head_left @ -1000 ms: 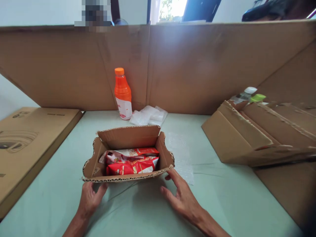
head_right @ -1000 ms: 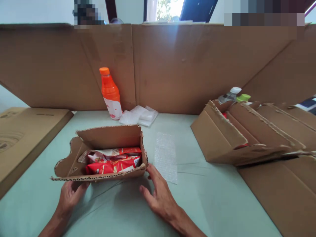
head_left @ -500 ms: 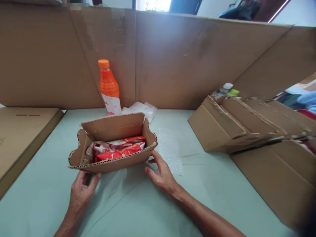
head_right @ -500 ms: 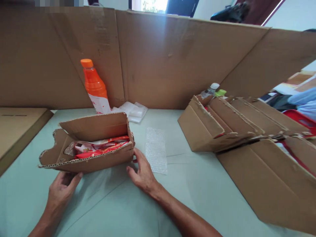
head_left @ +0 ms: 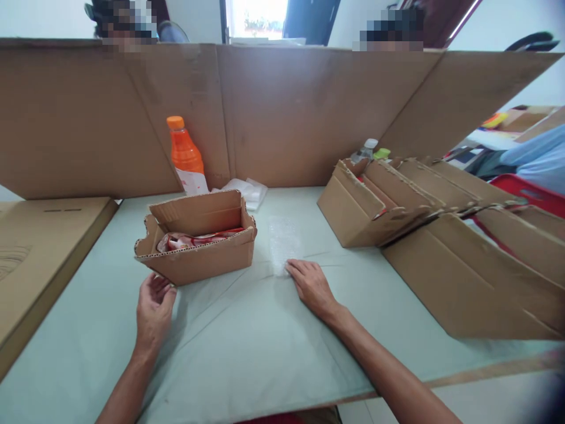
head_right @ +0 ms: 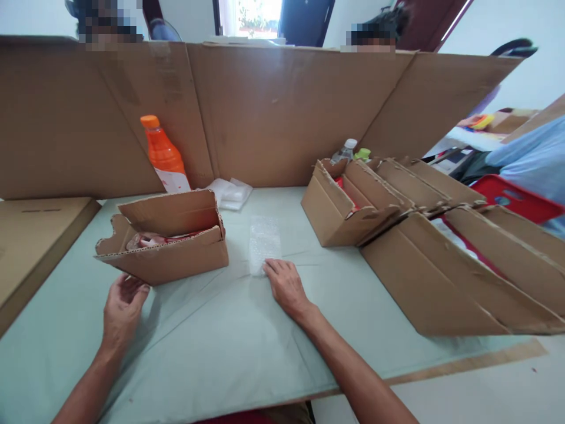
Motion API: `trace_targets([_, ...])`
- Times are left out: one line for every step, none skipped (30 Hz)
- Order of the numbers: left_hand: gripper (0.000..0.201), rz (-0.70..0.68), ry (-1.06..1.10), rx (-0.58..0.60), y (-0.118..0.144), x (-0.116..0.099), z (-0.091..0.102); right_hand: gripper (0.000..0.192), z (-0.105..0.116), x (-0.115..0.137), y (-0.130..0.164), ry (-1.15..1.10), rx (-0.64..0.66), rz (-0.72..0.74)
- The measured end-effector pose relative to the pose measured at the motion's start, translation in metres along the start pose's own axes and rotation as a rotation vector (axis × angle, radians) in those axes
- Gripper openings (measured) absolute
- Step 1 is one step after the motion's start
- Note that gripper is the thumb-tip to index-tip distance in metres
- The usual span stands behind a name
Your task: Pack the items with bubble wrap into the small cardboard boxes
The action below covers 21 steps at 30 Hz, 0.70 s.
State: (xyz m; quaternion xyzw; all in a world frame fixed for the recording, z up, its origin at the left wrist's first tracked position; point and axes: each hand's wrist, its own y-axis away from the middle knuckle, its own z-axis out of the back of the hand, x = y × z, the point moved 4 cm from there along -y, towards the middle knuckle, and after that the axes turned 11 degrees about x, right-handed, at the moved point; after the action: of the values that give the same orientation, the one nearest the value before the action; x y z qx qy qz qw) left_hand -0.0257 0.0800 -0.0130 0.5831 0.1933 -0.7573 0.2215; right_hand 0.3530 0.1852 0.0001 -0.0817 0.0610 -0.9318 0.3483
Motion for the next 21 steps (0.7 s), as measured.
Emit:
trace_targets([0.069,-0.028,-0.053,-0.05,0.012,-0.006,0.002,0.038,0.0,-0.001,-0.002,-0.009,-0.028,0.0])
trace_targets([0.071,-0.058,-0.119,-0.101,0.026,-0.012,0.004,0.036,0.0,-0.001,-0.003,-0.023,-0.045,0.002])
trace_targets([0.07,-0.096,-0.192,-0.128,0.042,-0.018,0.003,0.035,0.001,0.0,-0.002,-0.036,-0.051,0.006])
trace_targets([0.064,-0.145,-0.265,-0.114,0.058,-0.025,-0.001,0.034,0.003,0.001,0.0,-0.046,-0.046,0.009])
trace_targets([0.056,-0.213,-0.328,-0.058,0.073,-0.031,-0.008,0.033,0.005,0.004,0.004,-0.058,-0.037,0.014])
trace_targets([0.048,-0.296,-0.379,0.038,0.087,-0.037,-0.019,0.032,0.008,0.007,0.009,-0.079,-0.025,0.023])
trace_targets([0.041,-0.386,-0.419,0.159,0.1,-0.042,-0.033,0.031,0.012,0.01,0.015,-0.105,-0.013,0.032])
trace_targets([0.037,-0.473,-0.444,0.285,0.111,-0.047,-0.047,0.03,0.016,0.012,0.021,-0.129,-0.001,0.041])
trace_targets([0.036,-0.546,-0.454,0.392,0.119,-0.051,-0.061,0.03,0.021,0.014,0.027,-0.145,0.01,0.048])
trace_targets([0.037,-0.593,-0.45,0.475,0.126,-0.054,-0.074,0.032,0.025,0.014,0.031,-0.143,0.022,0.05])
trace_targets([0.038,-0.612,-0.439,0.54,0.129,-0.057,-0.085,0.035,0.028,0.014,0.034,-0.119,0.036,0.049])
trace_targets([0.039,-0.613,-0.426,0.588,0.132,-0.059,-0.093,0.038,0.029,0.012,0.036,-0.077,0.054,0.046])
trace_targets([0.04,-0.604,-0.414,0.624,0.133,-0.061,-0.1,0.039,0.029,0.01,0.036,-0.034,0.07,0.046])
trace_targets([0.04,-0.59,-0.404,0.653,0.133,-0.062,-0.106,0.038,0.027,0.007,0.034,-0.001,0.081,0.047])
trace_targets([0.04,-0.578,-0.397,0.678,0.133,-0.063,-0.11,0.036,0.023,0.004,0.031,0.019,0.083,0.045])
trace_targets([0.039,-0.573,-0.392,0.694,0.133,-0.064,-0.112,0.032,0.02,0.0,0.027,0.026,0.075,0.041])
trace_targets([0.038,-0.569,-0.39,0.701,0.133,-0.064,-0.114,0.029,0.017,-0.002,0.023,0.022,0.059,0.034])
trace_targets([0.038,-0.565,-0.391,0.701,0.132,-0.064,-0.115,0.028,0.014,-0.004,0.02,0.014,0.042,0.026])
trace_targets([0.038,-0.561,-0.394,0.695,0.131,-0.064,-0.115,0.028,0.012,-0.005,0.017,0.007,0.026,0.02])
trace_targets([0.039,-0.559,-0.399,0.686,0.129,-0.064,-0.115,0.028,0.012,-0.004,0.017,0.005,0.016,0.018])
trace_targets([0.042,-0.558,-0.405,0.674,0.128,-0.064,-0.116,0.027,0.014,-0.002,0.018,-0.007,0.011,0.025])
